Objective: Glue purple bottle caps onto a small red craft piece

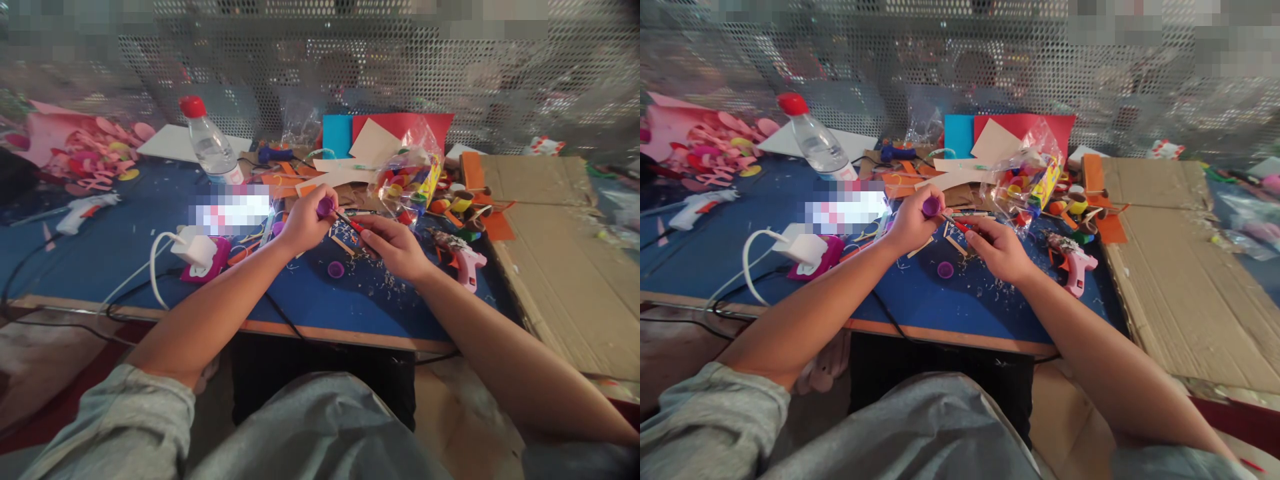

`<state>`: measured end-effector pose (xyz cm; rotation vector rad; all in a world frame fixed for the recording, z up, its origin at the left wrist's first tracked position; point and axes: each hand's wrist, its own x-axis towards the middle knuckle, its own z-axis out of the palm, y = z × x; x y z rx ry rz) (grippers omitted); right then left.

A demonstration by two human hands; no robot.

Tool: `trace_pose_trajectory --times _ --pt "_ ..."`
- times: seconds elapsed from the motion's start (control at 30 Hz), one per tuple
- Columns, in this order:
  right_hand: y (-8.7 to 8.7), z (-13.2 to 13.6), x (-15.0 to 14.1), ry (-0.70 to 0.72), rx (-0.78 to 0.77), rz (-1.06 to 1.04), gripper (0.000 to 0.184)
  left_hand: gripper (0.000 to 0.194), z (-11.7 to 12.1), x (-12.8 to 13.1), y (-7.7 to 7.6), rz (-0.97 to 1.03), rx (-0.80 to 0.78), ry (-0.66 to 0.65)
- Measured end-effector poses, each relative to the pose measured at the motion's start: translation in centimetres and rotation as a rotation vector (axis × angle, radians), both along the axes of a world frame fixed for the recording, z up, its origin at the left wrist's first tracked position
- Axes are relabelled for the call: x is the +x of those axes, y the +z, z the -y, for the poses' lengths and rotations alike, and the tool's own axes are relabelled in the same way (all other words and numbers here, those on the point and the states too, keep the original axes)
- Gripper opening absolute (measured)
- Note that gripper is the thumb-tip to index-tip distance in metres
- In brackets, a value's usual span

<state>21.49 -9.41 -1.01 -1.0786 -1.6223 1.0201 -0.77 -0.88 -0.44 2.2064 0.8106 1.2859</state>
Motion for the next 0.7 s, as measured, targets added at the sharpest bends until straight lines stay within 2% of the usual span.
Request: trace_pose_trajectory --times 0.2,0.43,0.7 --pt "0.19 -0.29 0.06 -0.024 -0.079 -0.122 0.047 0.019 0.26 -0.14 0.04 -0.029 -0.056 -0.098" --pt "0.37 -0.47 0.27 -0.038 -0.119 -0.202 0.050 0.033 -0.11 -0.61 0.16 -0.085 -0.004 -0.190" --pt "0.61 -0.38 0.27 -0.047 -0.149 -0.226 0.054 0.045 -0.07 -0.43 0.00 -0.015 -0.051 -0.143"
